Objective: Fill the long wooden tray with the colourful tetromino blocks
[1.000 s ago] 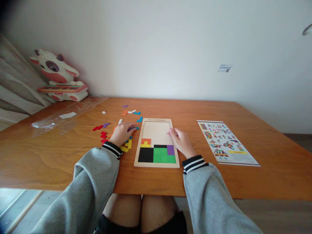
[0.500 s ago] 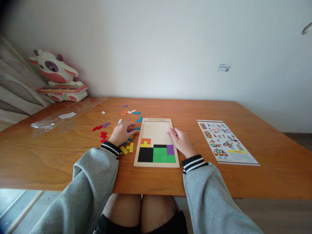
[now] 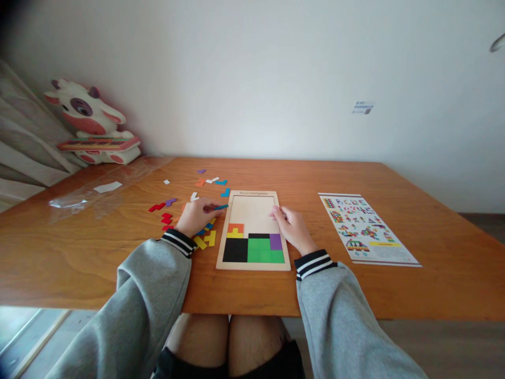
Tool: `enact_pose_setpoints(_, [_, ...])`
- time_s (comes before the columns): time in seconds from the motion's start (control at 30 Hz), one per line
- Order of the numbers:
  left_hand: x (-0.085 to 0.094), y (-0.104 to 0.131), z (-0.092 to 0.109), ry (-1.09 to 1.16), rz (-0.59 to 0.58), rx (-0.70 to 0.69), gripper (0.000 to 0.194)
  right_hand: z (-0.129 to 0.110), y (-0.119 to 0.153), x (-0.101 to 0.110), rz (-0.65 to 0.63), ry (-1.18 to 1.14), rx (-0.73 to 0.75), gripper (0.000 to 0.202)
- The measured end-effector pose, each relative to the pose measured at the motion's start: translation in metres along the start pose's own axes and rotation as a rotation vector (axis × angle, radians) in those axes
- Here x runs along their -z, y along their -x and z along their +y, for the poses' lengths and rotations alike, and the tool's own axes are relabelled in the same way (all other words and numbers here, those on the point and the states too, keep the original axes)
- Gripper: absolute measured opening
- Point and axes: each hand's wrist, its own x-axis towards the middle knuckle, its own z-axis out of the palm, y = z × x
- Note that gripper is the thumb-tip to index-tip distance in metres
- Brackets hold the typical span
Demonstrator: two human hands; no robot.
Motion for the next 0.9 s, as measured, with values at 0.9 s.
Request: enact_pose_setpoints(0.9, [-0.033, 0.021, 0.052, 0.142, 0.002, -0.437, 0.022, -0.026, 0.011, -0.018, -0.095, 0.019, 0.178, 0.022])
